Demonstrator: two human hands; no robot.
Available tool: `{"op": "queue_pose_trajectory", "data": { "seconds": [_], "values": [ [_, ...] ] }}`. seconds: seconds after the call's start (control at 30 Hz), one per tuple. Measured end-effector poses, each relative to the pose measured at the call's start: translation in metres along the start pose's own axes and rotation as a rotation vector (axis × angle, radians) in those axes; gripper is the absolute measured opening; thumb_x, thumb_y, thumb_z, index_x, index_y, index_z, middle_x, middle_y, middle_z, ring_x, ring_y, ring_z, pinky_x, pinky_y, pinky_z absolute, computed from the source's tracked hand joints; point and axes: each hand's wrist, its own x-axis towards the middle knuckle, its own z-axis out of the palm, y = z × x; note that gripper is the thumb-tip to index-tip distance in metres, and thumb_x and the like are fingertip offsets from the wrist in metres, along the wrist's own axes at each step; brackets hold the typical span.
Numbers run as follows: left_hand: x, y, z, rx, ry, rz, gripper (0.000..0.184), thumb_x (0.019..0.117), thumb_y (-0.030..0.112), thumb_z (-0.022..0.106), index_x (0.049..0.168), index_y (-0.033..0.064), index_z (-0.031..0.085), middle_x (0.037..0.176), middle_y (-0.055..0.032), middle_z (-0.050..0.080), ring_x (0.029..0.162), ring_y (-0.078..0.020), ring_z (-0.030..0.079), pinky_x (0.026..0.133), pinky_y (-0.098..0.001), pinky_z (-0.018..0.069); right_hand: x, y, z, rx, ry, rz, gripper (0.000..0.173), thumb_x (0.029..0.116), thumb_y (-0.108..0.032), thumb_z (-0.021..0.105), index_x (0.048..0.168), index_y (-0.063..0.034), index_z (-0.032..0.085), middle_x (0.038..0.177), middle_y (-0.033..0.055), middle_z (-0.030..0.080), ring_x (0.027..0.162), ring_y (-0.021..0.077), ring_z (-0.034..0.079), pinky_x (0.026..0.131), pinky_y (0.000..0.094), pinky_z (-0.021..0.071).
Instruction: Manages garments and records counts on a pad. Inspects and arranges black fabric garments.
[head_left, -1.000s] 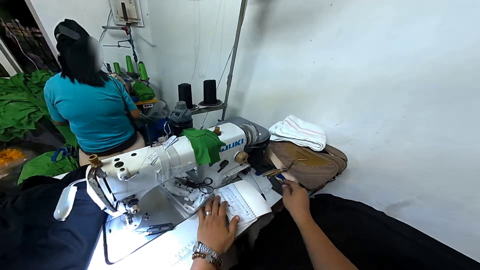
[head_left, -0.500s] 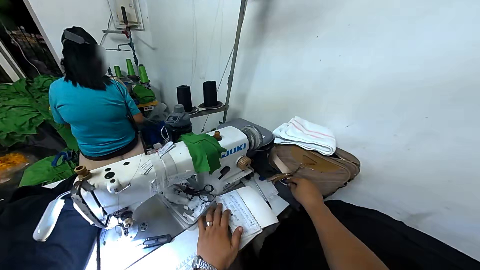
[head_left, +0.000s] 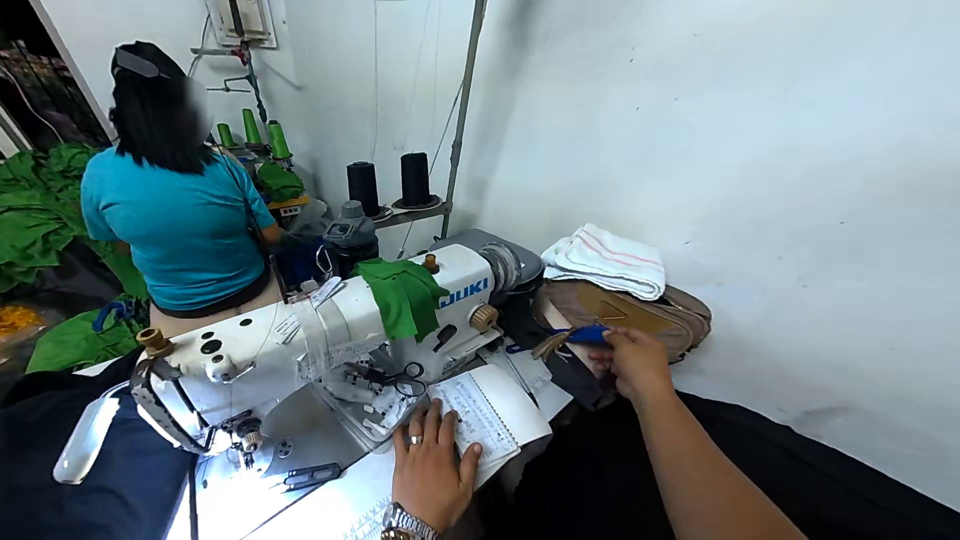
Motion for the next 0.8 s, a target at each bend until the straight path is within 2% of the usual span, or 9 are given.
{"op": "queue_pose_trajectory", "data": {
  "seconds": [0.1,0.2,0.43,0.5,0.6,0.67,0.73,0.8],
  "values": [
    [0.001,0.0,0.002,0.013,0.0,-0.004,0.072,0.1007,0.071,0.019,0.153,0.0308,0.048,0.165,0.0044,0.038,0.153,-0.0263,0.032,0.119,-0.0603,0.0235,-0.012,-0.013,-0.003,0.125,0.009,0.043,0.031,0.1093,-0.015,0.045,0.136,0.0012,0.05,0.114,0.0188,0.06,0.078,0.0224,0.067,0.07,0.0408,0.0586],
    [0.001,0.0,0.001,0.012,-0.007,-0.007,0.071,0.1009,0.071,0.02,0.153,0.0308,0.048,0.165,0.0047,0.038,0.153,-0.026,0.031,0.12,-0.0603,0.023,-0.037,-0.036,-0.003,0.243,0.026,0.083,0.031,0.1106,-0.014,0.04,0.137,0.0022,0.045,0.115,0.0187,0.06,0.081,0.0215,0.07,0.072,0.037,0.0608],
    [0.0,-0.001,0.001,-0.004,0.019,0.004,0.071,0.1013,0.07,0.021,0.151,0.029,0.051,0.164,0.0026,0.04,0.152,-0.0278,0.034,0.119,-0.061,0.0252,-0.046,-0.042,-0.009,0.524,0.035,0.02,0.035,0.1115,-0.014,0.034,0.144,-0.0011,0.035,0.124,0.0159,0.056,0.098,0.0209,0.069,0.083,0.0365,0.0604],
    [0.0,-0.001,0.0,-0.005,0.017,0.006,0.071,0.1012,0.07,0.021,0.151,0.0292,0.05,0.164,0.0028,0.04,0.152,-0.0279,0.033,0.119,-0.0611,0.0252,-0.035,-0.035,-0.014,0.59,0.042,-0.006,0.034,0.112,-0.017,0.033,0.143,-0.002,0.036,0.122,0.0139,0.058,0.099,0.0197,0.07,0.084,0.0356,0.0605],
    [0.0,-0.001,0.0,-0.001,0.003,0.003,0.072,0.1013,0.07,0.019,0.152,0.0295,0.049,0.164,0.004,0.039,0.153,-0.0268,0.032,0.119,-0.0607,0.0243,-0.018,-0.027,-0.021,0.647,0.019,-0.053,0.036,0.1118,-0.025,0.036,0.139,-0.0021,0.043,0.118,0.0113,0.064,0.1,0.0199,0.071,0.088,0.0361,0.0607],
    [0.0,-0.001,0.0,-0.005,-0.004,0.002,0.072,0.1011,0.07,0.019,0.152,0.0296,0.049,0.165,0.0045,0.038,0.153,-0.0267,0.032,0.12,-0.0603,0.0238,-0.011,-0.025,-0.025,0.634,-0.011,-0.102,0.034,0.1078,-0.015,0.044,0.14,-0.0023,0.043,0.12,0.0107,0.062,0.102,0.0195,0.07,0.089,0.0359,0.0604],
    [0.0,0.0,-0.001,-0.005,-0.004,0.003,0.072,0.1009,0.071,0.019,0.152,0.0297,0.049,0.165,0.0047,0.037,0.153,-0.0269,0.032,0.119,-0.0602,0.0242,-0.015,-0.03,-0.024,0.551,0.016,-0.145,0.033,0.1006,0.003,0.049,0.133,0.0,0.047,0.114,0.01,0.063,0.099,0.0175,0.071,0.086,0.0343,0.0615],
    [0.0,0.0,0.0,-0.006,0.011,0.003,0.072,0.1008,0.071,0.019,0.151,0.0302,0.05,0.164,0.0049,0.039,0.152,-0.0263,0.033,0.119,-0.0599,0.0249,-0.015,-0.032,-0.023,0.509,0.06,-0.167,0.033,0.0967,0.009,0.053,0.129,0.0014,0.051,0.111,0.0098,0.065,0.094,0.0166,0.071,0.083,0.0337,0.0621]
  ]
}}
